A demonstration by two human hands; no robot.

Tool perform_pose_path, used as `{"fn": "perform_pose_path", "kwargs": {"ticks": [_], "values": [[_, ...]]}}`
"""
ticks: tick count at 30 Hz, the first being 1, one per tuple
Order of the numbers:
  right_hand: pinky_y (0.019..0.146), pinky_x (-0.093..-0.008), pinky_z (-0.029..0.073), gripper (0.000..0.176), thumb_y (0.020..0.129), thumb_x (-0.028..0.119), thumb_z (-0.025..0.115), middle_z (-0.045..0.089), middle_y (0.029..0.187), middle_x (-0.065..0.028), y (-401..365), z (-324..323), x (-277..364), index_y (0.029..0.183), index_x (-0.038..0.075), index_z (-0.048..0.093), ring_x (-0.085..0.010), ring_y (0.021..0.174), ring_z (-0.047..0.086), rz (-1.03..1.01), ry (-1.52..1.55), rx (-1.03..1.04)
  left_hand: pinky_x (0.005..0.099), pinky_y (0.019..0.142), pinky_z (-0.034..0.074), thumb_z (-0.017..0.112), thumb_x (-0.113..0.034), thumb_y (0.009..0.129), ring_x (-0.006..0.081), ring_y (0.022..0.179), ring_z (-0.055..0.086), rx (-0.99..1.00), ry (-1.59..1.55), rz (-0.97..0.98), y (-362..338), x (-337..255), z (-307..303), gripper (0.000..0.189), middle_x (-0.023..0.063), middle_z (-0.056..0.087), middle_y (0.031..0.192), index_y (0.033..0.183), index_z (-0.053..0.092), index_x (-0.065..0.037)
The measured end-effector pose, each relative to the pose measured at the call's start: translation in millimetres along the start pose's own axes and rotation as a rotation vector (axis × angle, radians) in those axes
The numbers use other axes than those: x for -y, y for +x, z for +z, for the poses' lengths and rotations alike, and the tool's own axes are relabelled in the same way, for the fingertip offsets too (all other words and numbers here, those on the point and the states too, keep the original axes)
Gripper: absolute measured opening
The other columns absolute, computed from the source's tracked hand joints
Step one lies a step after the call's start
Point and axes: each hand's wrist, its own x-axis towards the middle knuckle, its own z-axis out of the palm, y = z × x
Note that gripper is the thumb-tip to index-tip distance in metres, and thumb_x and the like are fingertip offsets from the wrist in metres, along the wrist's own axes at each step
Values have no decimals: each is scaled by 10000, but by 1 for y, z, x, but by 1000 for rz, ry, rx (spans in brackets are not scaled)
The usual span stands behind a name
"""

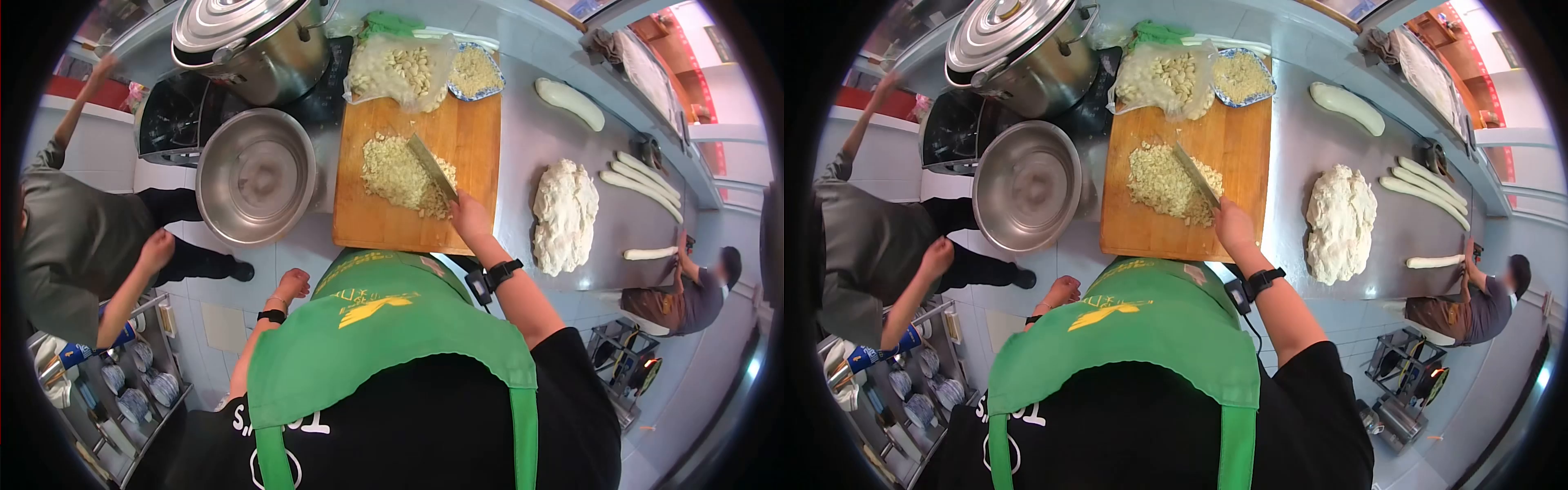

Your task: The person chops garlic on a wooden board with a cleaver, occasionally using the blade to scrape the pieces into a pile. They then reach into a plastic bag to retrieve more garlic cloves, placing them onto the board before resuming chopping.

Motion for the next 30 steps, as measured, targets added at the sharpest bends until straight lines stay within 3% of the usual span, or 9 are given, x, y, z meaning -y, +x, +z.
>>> {"fn": "perform_pose_path", "kwargs": {"ticks": [6,9,11,15,19,21,24,28,30], "values": [[728,-496,478,204,888,179,543,631,913,-224,-8,-1,-1,1020,23,549,-410,844,607,47,-21,-42,317,555,545,562,-206,870,181,618,638,27,39,16,2,-10,-2,191,86,644,776,992,591,-61],[718,-494,479,229,890,176,540,630,916,-231,-5,-3,-3,1057,20,549,-412,847,606,92,-43,71,317,565,543,562,-209,871,179,620,634,49,47,26,0,-15,-2,192,80,640,775,991,589,-60],[699,-504,476,229,895,171,538,628,891,-239,-15,-15,-2,1055,8,539,-423,829,603,75,46,-78,316,569,542,563,-211,872,178,622,632,54,59,34,-2,-16,-3,194,78,638,777,990,588,-60],[694,-513,473,185,903,156,525,622,864,-258,-43,-23,-17,994,-5,530,-444,808,596,170,98,-124,314,571,542,560,-212,873,180,625,633,63,43,38,-1,-17,-5,199,79,639,786,995,585,-57],[645,-527,449,200,899,132,519,595,764,-292,-69,14,-33,927,-65,515,-487,758,575,232,113,-138,310,571,542,558,-206,875,181,627,636,58,71,58,-2,-11,-9,198,81,641,792,1002,586,-57],[635,-521,460,197,900,122,516,596,760,-289,-61,37,-29,942,-69,500,-487,746,578,126,118,-234,305,572,541,556,-205,875,177,628,636,51,70,29,-1,-6,-12,198,81,642,792,1005,587,-59],[693,-516,464,181,896,115,510,594,803,-293,-32,38,-5,926,-63,522,-479,786,579,291,414,-36,300,575,540,557,-204,871,169,622,632,38,72,0,2,2,-13,199,76,641,788,1008,589,-63],[693,-517,464,166,888,108,519,596,814,-290,-23,29,13,917,-55,523,-479,789,576,223,393,-87,306,575,538,562,-213,879,165,632,627,11,60,28,1,-2,-15,196,72,641,791,1012,589,-72],[645,-502,482,181,898,106,515,598,752,-293,-18,30,15,968,-61,515,-480,759,588,10,127,-97,309,576,539,565,-220,882,168,631,626,8,55,28,-2,0,-11,199,74,641,795,1013,588,-73]]}}
